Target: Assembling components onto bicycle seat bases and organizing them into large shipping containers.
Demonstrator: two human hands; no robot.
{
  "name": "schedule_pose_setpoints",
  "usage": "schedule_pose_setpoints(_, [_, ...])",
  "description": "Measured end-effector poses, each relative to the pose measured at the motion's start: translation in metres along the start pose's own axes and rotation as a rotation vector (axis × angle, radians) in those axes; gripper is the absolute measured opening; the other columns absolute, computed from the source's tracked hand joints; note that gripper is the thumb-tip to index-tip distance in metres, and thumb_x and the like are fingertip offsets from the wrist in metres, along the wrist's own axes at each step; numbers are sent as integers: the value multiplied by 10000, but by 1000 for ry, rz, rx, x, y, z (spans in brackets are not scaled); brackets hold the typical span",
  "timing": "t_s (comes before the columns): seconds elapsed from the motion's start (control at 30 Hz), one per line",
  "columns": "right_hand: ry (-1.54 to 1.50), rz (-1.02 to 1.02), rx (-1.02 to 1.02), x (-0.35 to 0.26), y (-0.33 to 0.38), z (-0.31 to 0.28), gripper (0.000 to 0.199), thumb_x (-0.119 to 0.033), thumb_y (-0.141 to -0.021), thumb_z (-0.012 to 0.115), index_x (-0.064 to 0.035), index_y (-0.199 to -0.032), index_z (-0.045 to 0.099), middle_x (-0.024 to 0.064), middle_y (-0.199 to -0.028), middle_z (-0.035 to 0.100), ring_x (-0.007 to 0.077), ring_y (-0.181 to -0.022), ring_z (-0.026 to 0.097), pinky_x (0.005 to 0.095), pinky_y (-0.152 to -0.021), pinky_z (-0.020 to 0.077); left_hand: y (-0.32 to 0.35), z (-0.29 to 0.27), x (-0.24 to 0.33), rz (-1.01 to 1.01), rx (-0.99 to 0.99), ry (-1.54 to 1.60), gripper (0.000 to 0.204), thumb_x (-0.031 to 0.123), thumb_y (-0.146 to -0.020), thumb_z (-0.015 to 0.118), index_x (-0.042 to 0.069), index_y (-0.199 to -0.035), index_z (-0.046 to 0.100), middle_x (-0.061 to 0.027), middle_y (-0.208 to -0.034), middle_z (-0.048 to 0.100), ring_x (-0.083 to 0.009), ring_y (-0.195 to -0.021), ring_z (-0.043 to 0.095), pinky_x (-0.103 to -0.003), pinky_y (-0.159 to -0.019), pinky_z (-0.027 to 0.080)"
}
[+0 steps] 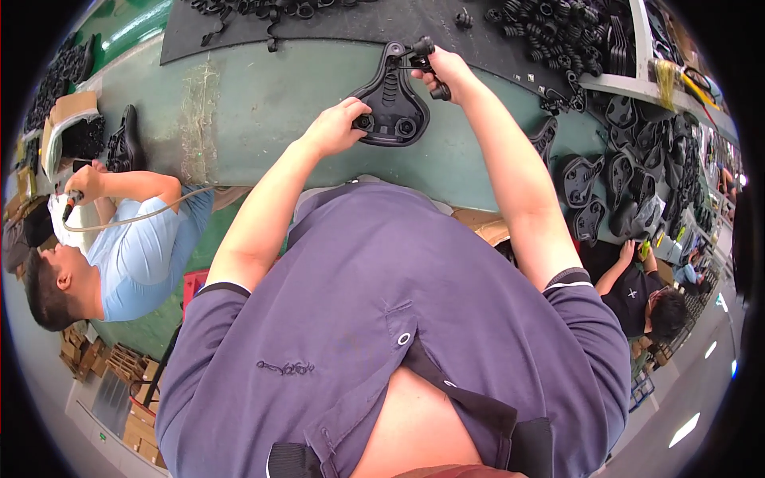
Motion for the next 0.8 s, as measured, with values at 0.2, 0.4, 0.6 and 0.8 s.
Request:
schedule_pose_setpoints(0.2, [1332,-482,125,-19,23,48,475,-445,-789,741,6,-926,803,220,-852,761,358,-809,767,452,-743,617,-5,0,-11,-21,8,108,474,67,-771,824,60,-1218,670,-139,-1193,696,-365,-1122,690,-448,-962,569])
schedule_pose_setpoints(0.4, [1096,-621,415,61,23,59,643,-503,-843,756,1,-1213,608,214,-1150,680,399,-1005,734,506,-874,609,-11,1,-10,-13,46,151,477,46,-746,829,55,-1195,669,-145,-1184,701,-361,-1095,697,-436,-934,573])
schedule_pose_setpoints(0.6, [1143,-758,424,67,44,46,945,-627,-819,760,-16,-1474,461,238,-1317,598,429,-1227,585,551,-1071,456,-24,-10,6,17,595,18,612,443,-858,786,37,-1301,667,-196,-1376,650,-391,-1284,592,-510,-1107,446])
schedule_pose_setpoints(0.8, [957,-958,525,94,28,41,737,-472,-859,697,-69,-1444,501,195,-1199,608,416,-1120,605,540,-982,472,-70,33,4,-144,574,-173,461,446,-935,685,65,-1192,717,-151,-1189,731,-368,-1139,658,-506,-993,482])
Point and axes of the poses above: each hand's wrist, its own y-axis away from the middle knuckle, its own z-axis out of the palm, x = y × z, the point moved 4 cm from there along -y, towards the middle knuckle
